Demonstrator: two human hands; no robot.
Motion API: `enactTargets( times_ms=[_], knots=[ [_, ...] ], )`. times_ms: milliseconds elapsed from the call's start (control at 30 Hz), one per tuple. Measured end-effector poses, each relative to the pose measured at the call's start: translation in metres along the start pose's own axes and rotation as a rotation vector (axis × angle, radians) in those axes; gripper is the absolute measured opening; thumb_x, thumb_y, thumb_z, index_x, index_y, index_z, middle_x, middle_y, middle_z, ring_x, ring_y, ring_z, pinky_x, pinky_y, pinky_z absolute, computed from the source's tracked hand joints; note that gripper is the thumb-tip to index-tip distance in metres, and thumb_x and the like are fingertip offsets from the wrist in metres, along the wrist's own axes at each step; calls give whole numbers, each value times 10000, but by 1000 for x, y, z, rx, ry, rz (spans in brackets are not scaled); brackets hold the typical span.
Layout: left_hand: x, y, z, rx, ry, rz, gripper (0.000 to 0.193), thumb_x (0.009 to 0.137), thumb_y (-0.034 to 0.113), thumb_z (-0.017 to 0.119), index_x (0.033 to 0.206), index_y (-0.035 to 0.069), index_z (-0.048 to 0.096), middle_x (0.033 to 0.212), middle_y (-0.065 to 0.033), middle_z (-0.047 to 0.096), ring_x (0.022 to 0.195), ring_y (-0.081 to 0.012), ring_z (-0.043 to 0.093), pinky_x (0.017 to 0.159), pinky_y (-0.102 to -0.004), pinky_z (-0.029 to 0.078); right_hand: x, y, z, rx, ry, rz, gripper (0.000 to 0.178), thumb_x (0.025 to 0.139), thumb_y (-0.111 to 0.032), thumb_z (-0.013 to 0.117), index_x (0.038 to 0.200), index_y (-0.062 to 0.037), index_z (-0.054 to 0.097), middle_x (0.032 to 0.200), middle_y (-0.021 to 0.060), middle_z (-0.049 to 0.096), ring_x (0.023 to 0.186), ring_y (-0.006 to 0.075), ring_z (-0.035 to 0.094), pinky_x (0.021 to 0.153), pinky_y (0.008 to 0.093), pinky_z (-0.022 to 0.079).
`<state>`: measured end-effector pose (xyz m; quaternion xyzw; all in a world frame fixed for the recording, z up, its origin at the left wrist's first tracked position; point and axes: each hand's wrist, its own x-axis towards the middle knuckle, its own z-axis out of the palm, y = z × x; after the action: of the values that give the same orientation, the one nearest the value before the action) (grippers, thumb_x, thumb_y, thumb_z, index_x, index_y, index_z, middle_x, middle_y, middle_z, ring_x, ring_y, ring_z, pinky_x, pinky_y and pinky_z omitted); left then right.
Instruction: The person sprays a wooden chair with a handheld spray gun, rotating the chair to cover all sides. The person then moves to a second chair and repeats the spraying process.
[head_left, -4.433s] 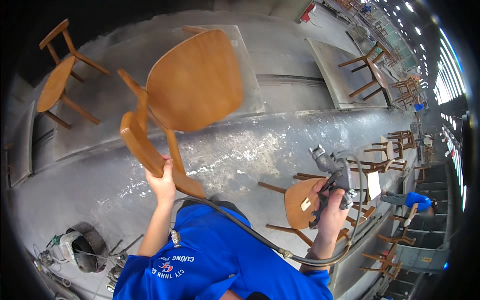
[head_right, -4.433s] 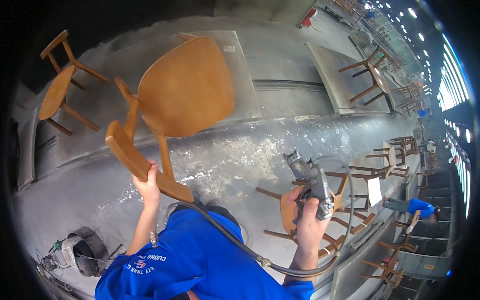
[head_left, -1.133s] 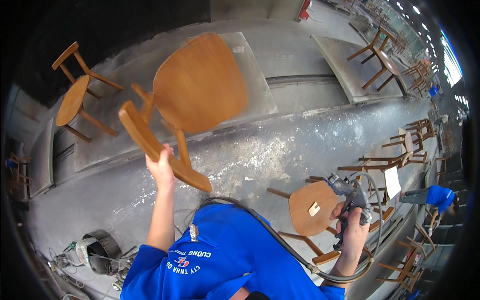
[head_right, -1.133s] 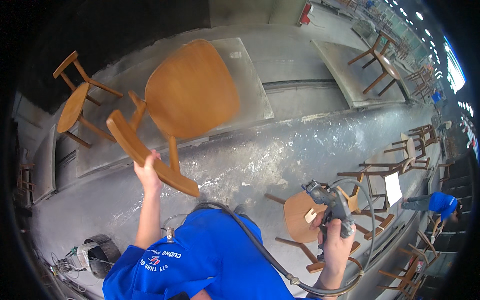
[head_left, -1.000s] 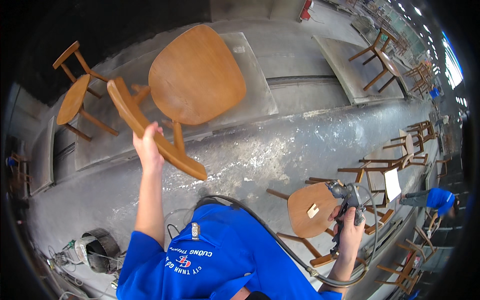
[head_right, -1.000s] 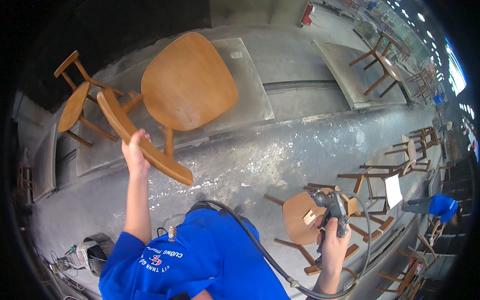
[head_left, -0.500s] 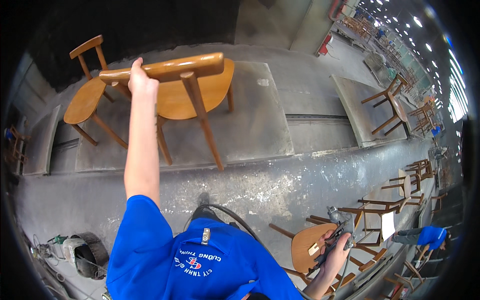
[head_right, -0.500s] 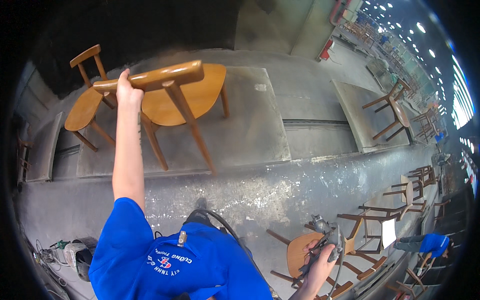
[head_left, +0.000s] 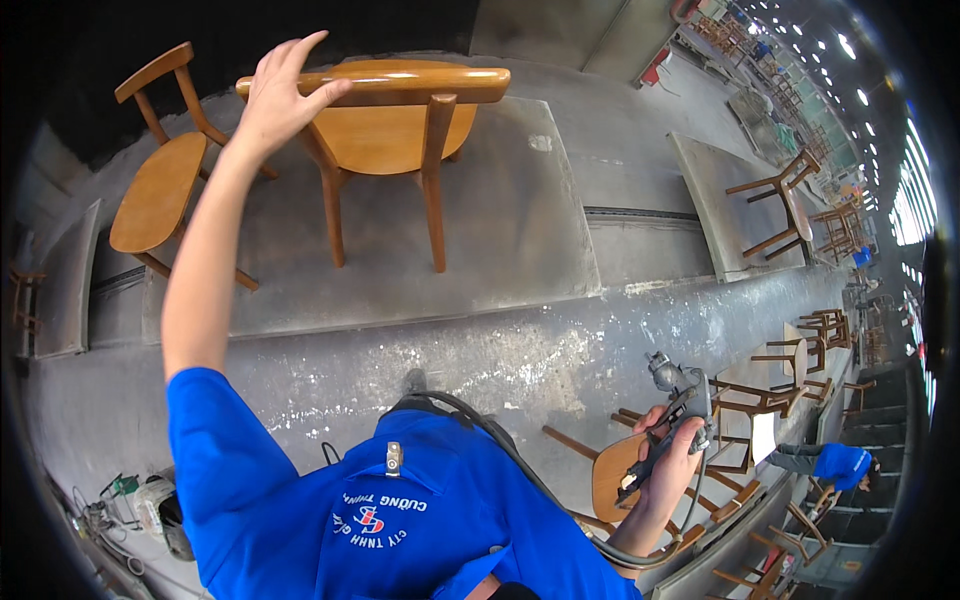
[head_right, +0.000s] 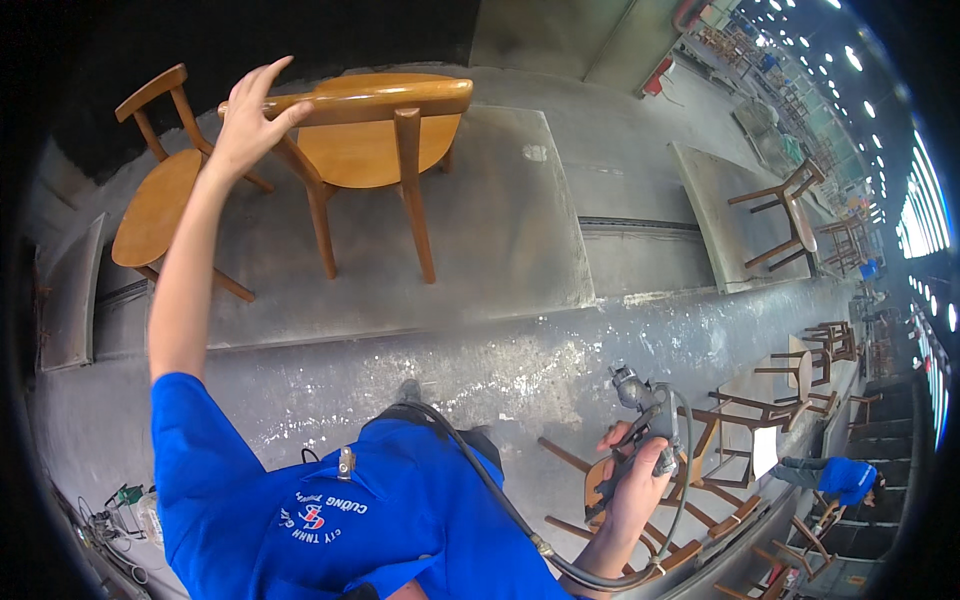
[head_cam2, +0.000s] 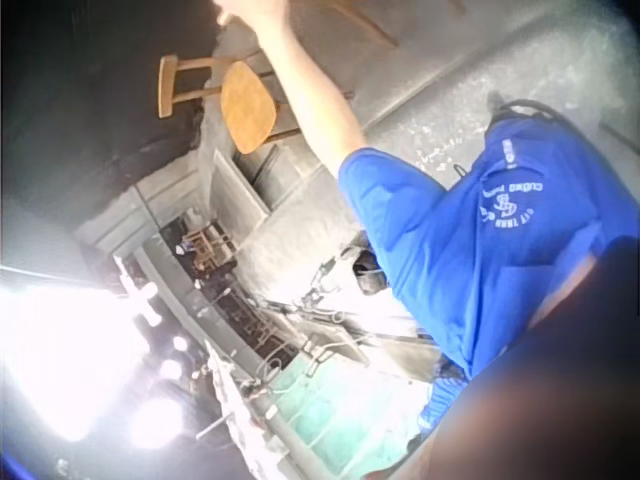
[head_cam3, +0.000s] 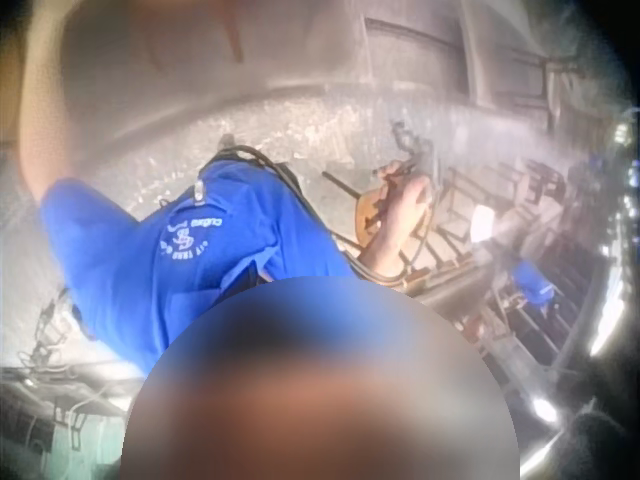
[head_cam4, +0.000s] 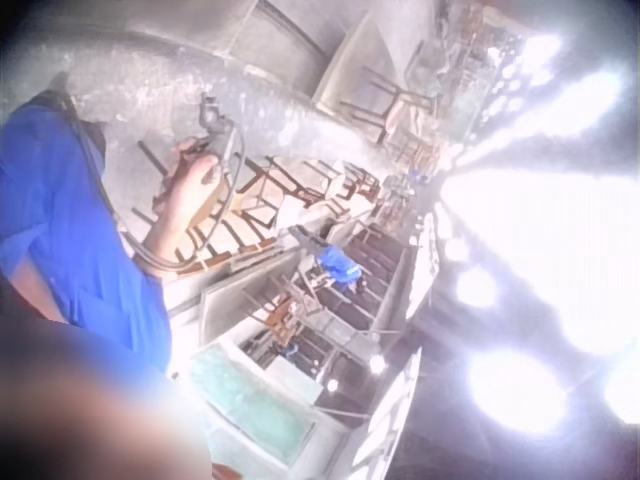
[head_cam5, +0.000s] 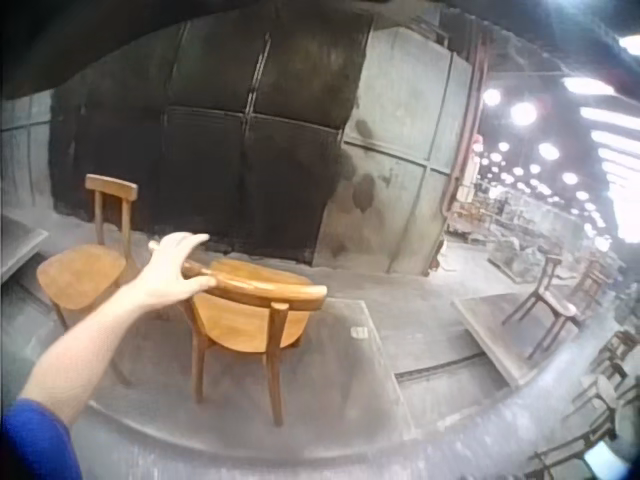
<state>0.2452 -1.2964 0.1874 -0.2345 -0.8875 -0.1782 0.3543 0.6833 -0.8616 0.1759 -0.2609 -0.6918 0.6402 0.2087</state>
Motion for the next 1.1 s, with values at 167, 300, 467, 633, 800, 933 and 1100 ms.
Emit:
enactTargets(
  times_ms=[167, 300, 467, 633, 800, 933, 1100],
  knots=[
    [18, -19, 20, 186, -326, 70, 488, 851, 488, 714, 1075, 59, 658, 962, -121, 671, 987, -330, 608, 873, -451, 442, -9, 10, 7, 22, 41, 27, 581, 1009, -573, 471, 1047, 2, 547, 836, 102, 638, 703, 168, 654, 434, 208, 392],
    [25, 12, 55, 249, -95, 138, 579, 841, 633, 653, 867, 55, 635, 852, -100, 671, 834, -304, 642, 746, -445, 449, -21, 26, 14, 33, 63, 126, 560, 1008, -564, 486, 1075, -14, 563, 835, 95, 655, 697, 147, 655, 439, 204, 395],
    [25, 88, 88, 258, 67, 127, 526, 831, 589, 686, 814, 66, 637, 791, -84, 645, 774, -286, 627, 707, -433, 438, -21, 30, 21, 32, 93, 141, 569, 1011, -576, 460, 1063, -18, 554, 835, 99, 654, 690, 153, 657, 441, 203, 397],
    [-11, 142, 59, 139, 78, 60, 439, 874, 500, 661, 813, 69, 601, 796, -101, 592, 771, -300, 577, 731, -442, 411, -3, 3, 22, 47, 283, 49, 584, 1020, -581, 431, 1086, -13, 546, 836, 92, 632, 696, 154, 651, 434, 208, 397],
    [-70, 205, 17, 28, -34, -12, 433, 886, 456, 662, 991, 40, 607, 922, -115, 562, 888, -300, 532, 855, -440, 388, 16, -40, 15, -26, 221, -282, 658, 982, -643, 445, 1031, 7, 539, 846, 91, 611, 734, 149, 631, 455, 202, 389],
    [-124, 251, -23, -38, -237, 32, 454, 846, 339, 724, 1173, 50, 598, 1000, -90, 595, 942, -275, 565, 866, -428, 409, 18, -65, 6, -58, 106, -380, 710, 958, -673, 463, 1031, 29, 541, 875, 112, 620, 752, 149, 637, 463, 198, 388],
    [-181, 271, -80, -147, -788, 29, 583, 787, 261, 773, 1313, 99, 579, 1159, -89, 654, 1034, -263, 655, 871, -409, 462, 7, -79, -28, -97, -112, -418, 736, 940, -683, 486, 1045, 42, 553, 897, 120, 623, 758, 158, 632, 469, 193, 390]
  ],
)
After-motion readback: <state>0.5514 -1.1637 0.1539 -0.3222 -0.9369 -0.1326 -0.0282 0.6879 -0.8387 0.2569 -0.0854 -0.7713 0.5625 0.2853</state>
